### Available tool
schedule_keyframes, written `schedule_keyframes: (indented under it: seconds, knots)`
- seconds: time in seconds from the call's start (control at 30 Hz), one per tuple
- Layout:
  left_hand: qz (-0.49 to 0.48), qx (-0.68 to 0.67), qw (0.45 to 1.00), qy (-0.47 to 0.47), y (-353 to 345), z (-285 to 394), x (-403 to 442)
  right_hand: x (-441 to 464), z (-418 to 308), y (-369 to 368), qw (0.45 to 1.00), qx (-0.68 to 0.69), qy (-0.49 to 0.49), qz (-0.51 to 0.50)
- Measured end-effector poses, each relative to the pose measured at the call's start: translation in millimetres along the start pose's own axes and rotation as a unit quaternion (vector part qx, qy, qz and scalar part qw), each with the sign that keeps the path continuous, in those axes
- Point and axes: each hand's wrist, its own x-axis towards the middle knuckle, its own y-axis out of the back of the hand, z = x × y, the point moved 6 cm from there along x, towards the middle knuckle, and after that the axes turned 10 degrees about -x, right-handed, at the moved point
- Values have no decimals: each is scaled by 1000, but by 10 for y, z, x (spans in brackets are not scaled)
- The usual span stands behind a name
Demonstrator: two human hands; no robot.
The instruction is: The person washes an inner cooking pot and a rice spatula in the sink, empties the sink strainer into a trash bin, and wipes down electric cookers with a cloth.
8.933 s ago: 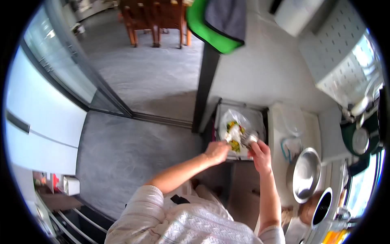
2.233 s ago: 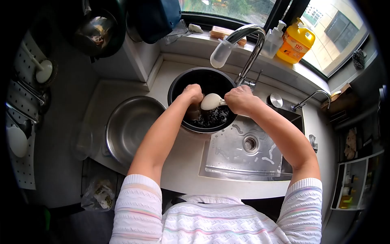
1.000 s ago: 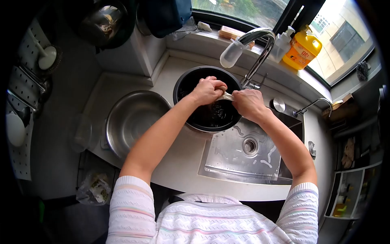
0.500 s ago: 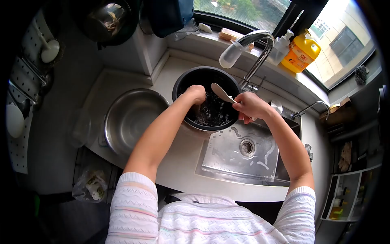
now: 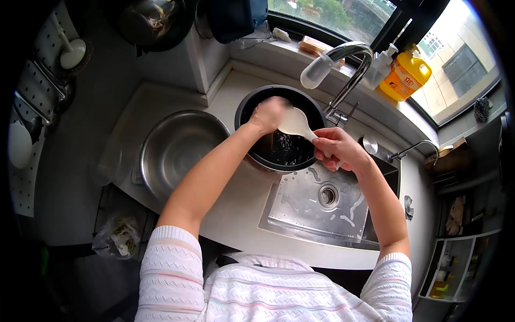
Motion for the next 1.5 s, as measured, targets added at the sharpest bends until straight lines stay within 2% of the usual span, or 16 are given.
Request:
schedule_keyframes:
  seconds: [0.07, 0.1, 0.13, 0.23, 0.33, 0.5, 0.63, 0.67, 0.83, 1.0, 1.07, 1.17, 1.27, 1.4, 1.47, 1.5]
  knots:
    - [-30, 44, 987, 148, -60, -320, -9, 5, -50, 131, 998, -68, -9, 9]
    - [-173, 97, 967, 160, -157, -342, -50, 42, -65, 171, 991, -126, -30, 16]
    - [-244, 132, 949, 147, -226, -283, -117, 91, -79, 207, 982, -183, -50, 23]
    - [-268, 179, 938, 128, -307, -156, -162, 450, -60, 226, 902, -415, -110, 49]
    - [-245, 226, 933, 137, -178, 94, -154, 661, -51, 41, 829, -534, -161, -35]
    - [-174, 207, 958, 94, -170, 153, -335, 409, -190, 113, 936, -338, -69, -70]
    - [-127, 179, 974, 58, -110, 360, -377, 121, -210, 279, 989, -143, -36, -32]
    - [-119, 179, 975, 56, -99, 416, -375, 22, -209, 307, 994, -99, -22, -36]
    - [52, 207, 954, -210, 40, 728, -475, -364, 119, 472, 991, 94, 62, -78]
    - [179, 178, 943, -218, 341, 861, -540, -611, 315, 400, 980, 152, 114, -65]
    - [157, 179, 947, -215, 349, 894, -613, -675, 388, 389, 978, 156, 122, -63]
    - [166, 179, 932, -268, 266, 1335, -821, -735, 438, 315, 973, 175, 135, -68]
    - [114, 220, 907, -342, 21, 1681, -995, -752, 469, 226, 971, 189, 130, -65]
    - [74, 199, 919, -333, -106, 1574, -1049, -833, 413, 75, 985, 117, 107, -66]
    - [54, 231, 913, -332, 3, 1656, -1155, -806, 491, 91, 977, 145, 133, -82]
    - [64, 200, 934, -290, 115, 1664, -1227, -740, 615, 98, 956, 234, 138, -110]
